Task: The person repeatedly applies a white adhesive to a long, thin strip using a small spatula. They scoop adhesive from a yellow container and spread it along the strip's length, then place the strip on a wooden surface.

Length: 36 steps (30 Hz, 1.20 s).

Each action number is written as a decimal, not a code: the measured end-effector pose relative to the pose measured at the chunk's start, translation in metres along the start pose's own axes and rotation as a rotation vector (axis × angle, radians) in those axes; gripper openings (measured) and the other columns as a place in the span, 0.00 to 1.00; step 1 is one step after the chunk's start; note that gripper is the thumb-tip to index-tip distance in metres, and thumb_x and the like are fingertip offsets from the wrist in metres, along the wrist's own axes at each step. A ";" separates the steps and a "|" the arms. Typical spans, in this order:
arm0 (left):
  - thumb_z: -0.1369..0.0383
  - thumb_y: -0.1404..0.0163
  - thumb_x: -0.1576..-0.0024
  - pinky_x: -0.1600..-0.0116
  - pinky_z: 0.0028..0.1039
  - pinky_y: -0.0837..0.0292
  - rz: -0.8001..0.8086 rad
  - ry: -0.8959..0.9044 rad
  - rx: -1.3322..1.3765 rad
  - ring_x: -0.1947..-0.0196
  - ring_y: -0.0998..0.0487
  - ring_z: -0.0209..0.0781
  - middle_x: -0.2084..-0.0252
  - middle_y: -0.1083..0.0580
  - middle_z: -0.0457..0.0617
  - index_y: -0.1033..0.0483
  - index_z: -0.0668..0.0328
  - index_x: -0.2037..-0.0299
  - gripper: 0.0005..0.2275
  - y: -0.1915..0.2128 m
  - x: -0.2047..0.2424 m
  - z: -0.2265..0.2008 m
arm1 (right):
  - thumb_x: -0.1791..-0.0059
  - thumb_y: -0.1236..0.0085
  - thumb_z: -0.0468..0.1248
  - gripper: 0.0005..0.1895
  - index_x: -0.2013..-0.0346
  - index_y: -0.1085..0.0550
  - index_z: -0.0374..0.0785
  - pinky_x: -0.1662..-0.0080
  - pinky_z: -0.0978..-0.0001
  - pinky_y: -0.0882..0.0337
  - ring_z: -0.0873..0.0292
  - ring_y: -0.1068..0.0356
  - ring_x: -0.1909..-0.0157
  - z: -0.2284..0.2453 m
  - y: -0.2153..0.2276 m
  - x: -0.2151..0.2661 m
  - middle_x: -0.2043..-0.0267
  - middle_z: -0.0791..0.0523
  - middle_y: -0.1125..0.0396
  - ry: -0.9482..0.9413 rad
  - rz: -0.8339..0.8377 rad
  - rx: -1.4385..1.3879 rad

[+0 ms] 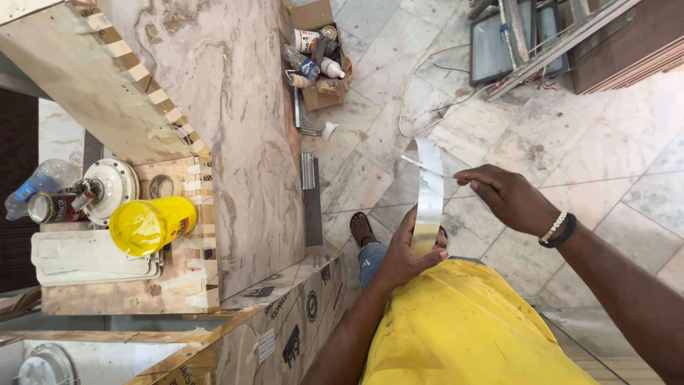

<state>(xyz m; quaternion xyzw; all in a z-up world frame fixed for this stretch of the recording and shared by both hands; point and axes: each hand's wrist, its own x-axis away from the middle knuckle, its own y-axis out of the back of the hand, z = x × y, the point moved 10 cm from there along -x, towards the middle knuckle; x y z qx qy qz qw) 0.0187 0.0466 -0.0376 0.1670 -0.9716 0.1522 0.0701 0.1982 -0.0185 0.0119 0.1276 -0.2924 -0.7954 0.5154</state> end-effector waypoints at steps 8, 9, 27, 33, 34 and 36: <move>0.71 0.39 0.47 0.48 0.26 0.24 -0.009 0.035 -0.004 0.54 0.24 0.33 0.56 0.26 0.48 0.49 0.63 0.24 0.41 0.001 -0.002 -0.001 | 0.45 0.49 0.35 0.16 0.43 0.26 0.39 0.47 0.61 0.27 0.53 0.27 0.47 0.018 -0.019 0.024 0.47 0.50 0.29 0.155 -0.144 -0.163; 0.71 0.39 0.47 0.48 0.26 0.24 -0.008 0.029 0.008 0.54 0.24 0.33 0.56 0.26 0.48 0.49 0.64 0.24 0.41 0.000 -0.002 -0.001 | 0.45 0.49 0.35 0.16 0.42 0.27 0.39 0.46 0.60 0.28 0.51 0.28 0.46 0.018 -0.021 0.027 0.46 0.48 0.30 0.174 -0.192 -0.164; 0.71 0.39 0.46 0.50 0.24 0.26 0.023 -0.016 -0.039 0.59 0.26 0.30 0.56 0.26 0.47 0.48 0.63 0.25 0.39 -0.003 0.010 -0.001 | 0.47 0.48 0.34 0.15 0.46 0.23 0.43 0.55 0.63 0.27 0.55 0.29 0.60 -0.015 0.028 0.023 0.54 0.52 0.28 -0.023 -0.190 0.071; 0.71 0.39 0.46 0.50 0.23 0.26 0.016 -0.031 -0.035 0.59 0.26 0.29 0.56 0.26 0.47 0.48 0.65 0.24 0.40 -0.002 0.017 -0.004 | 0.50 0.48 0.32 0.17 0.47 0.23 0.45 0.49 0.62 0.28 0.54 0.28 0.53 0.015 0.017 -0.002 0.52 0.54 0.29 0.140 -0.013 0.120; 0.71 0.39 0.46 0.50 0.23 0.26 0.012 -0.027 -0.026 0.59 0.26 0.29 0.56 0.26 0.47 0.48 0.65 0.24 0.40 -0.001 0.018 -0.004 | 0.51 0.48 0.32 0.18 0.47 0.23 0.45 0.49 0.62 0.28 0.54 0.28 0.53 0.020 0.017 -0.002 0.52 0.54 0.29 0.170 -0.011 0.125; 0.72 0.39 0.47 0.51 0.23 0.26 0.011 -0.021 -0.022 0.59 0.26 0.29 0.56 0.26 0.47 0.49 0.65 0.24 0.40 -0.001 0.018 -0.002 | 0.52 0.47 0.31 0.18 0.48 0.22 0.45 0.49 0.62 0.27 0.53 0.28 0.52 0.031 0.016 0.000 0.51 0.54 0.29 0.226 -0.005 0.138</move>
